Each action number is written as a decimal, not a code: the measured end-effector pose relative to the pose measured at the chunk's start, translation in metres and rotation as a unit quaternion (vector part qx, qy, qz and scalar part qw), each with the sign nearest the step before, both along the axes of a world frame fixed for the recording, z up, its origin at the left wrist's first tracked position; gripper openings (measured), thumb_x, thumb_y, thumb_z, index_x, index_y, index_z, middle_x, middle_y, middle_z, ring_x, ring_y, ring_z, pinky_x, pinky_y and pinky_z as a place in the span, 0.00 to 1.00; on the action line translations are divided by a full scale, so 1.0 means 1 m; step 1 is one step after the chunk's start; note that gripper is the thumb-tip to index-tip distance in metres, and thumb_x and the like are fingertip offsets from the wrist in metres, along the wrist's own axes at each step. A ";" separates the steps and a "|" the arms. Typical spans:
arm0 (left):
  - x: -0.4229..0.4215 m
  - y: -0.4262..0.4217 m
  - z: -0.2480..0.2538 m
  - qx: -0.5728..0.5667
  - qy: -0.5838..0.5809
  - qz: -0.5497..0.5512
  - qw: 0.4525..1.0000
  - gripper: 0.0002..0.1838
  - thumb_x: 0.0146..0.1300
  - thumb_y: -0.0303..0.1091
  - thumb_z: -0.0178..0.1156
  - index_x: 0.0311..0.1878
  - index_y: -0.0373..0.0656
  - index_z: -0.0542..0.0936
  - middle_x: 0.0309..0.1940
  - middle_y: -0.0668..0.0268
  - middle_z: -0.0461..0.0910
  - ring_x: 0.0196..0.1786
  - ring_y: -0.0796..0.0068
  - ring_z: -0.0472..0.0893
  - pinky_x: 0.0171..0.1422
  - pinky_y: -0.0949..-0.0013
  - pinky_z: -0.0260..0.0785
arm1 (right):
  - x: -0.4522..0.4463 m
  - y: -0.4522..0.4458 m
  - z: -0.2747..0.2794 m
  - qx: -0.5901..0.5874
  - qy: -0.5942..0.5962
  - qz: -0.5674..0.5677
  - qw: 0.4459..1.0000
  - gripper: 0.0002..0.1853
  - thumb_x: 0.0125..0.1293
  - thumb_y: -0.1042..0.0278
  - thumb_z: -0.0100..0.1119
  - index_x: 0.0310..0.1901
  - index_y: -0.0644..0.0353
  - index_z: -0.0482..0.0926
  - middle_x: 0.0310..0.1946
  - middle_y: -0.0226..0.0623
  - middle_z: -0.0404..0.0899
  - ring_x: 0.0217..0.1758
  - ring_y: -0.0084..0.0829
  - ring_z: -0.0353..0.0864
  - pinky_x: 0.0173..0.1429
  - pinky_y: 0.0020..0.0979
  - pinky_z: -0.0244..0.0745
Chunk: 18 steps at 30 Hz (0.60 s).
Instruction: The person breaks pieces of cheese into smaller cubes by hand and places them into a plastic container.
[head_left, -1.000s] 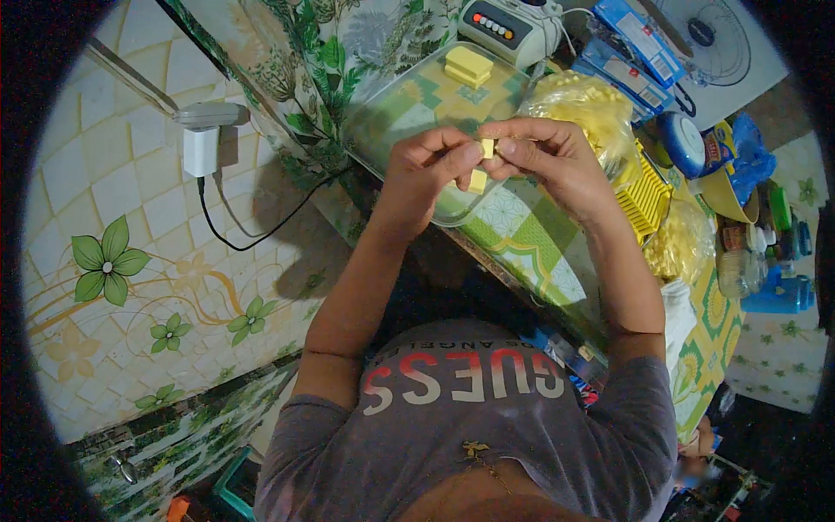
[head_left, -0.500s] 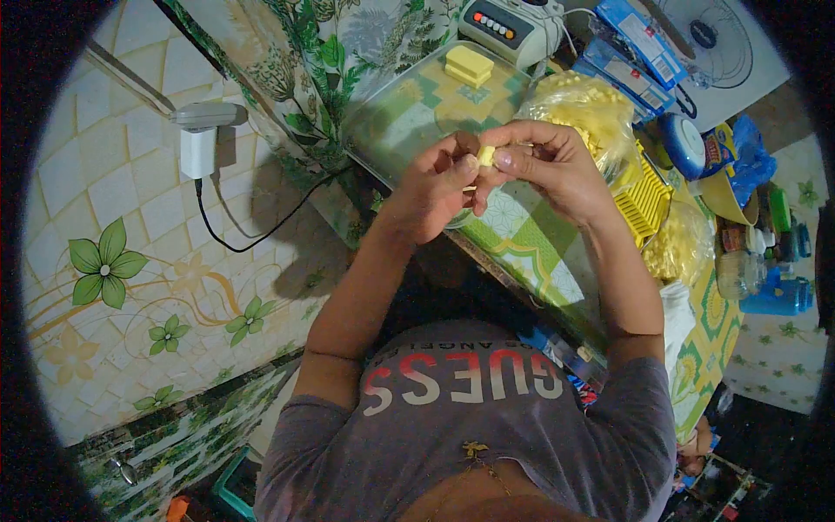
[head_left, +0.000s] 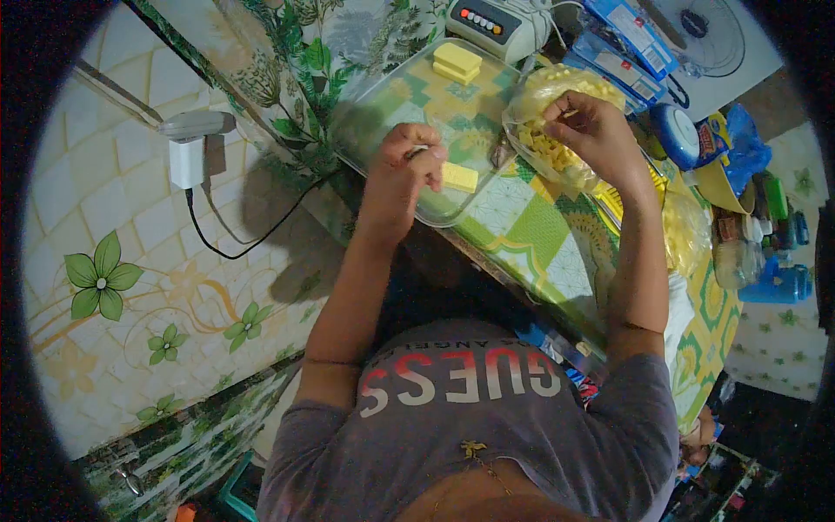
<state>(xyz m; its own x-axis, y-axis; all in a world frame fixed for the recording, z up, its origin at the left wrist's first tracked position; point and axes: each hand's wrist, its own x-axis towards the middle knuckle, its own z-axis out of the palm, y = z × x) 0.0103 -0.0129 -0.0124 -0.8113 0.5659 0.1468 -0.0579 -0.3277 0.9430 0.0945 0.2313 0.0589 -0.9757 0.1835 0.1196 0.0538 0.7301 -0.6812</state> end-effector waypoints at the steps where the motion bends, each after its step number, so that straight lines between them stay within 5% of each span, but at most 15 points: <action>1: -0.003 -0.004 -0.005 -0.015 0.005 0.029 0.999 0.11 0.61 0.35 0.57 0.42 0.39 0.76 0.29 0.71 0.73 0.28 0.82 0.69 0.33 0.76 0.63 | 0.002 0.007 -0.001 0.095 -0.038 -0.027 0.994 0.09 0.59 0.73 0.58 0.41 0.66 0.79 0.33 0.36 0.81 0.36 0.21 0.79 0.43 0.25 0.73; 8: -0.012 -0.020 -0.010 -0.111 0.039 0.154 0.981 0.09 0.58 0.34 0.62 0.38 0.39 0.81 0.25 0.75 0.74 0.26 0.89 0.66 0.30 0.81 0.59 | 0.001 -0.004 -0.008 0.260 0.015 -0.097 0.961 0.10 0.58 0.73 0.55 0.42 0.61 0.80 0.36 0.42 0.82 0.37 0.38 0.82 0.42 0.35 0.75; 13: -0.014 -0.029 -0.004 -0.144 0.057 0.155 0.976 0.12 0.59 0.33 0.62 0.44 0.39 0.80 0.27 0.76 0.75 0.27 0.89 0.68 0.33 0.82 0.61 | -0.006 -0.073 -0.031 0.102 0.091 0.147 0.980 0.14 0.58 0.69 0.57 0.47 0.59 0.78 0.44 0.47 0.78 0.43 0.42 0.80 0.45 0.35 0.75; 18: -0.012 -0.031 -0.002 -0.090 0.079 0.159 0.980 0.16 0.59 0.33 0.62 0.50 0.38 0.77 0.33 0.73 0.77 0.33 0.87 0.71 0.40 0.81 0.64 | -0.020 -0.098 -0.062 0.181 0.073 0.154 0.969 0.21 0.54 0.67 0.58 0.52 0.58 0.73 0.38 0.46 0.79 0.40 0.46 0.80 0.46 0.40 0.75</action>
<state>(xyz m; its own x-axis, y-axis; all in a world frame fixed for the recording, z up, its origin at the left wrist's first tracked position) -0.0019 -0.0440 -0.0146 -0.9261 0.3166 0.2052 0.1709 -0.1329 0.9763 0.0745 0.1335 -0.0034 -0.9454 -0.1937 0.2620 -0.2823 0.8884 -0.3621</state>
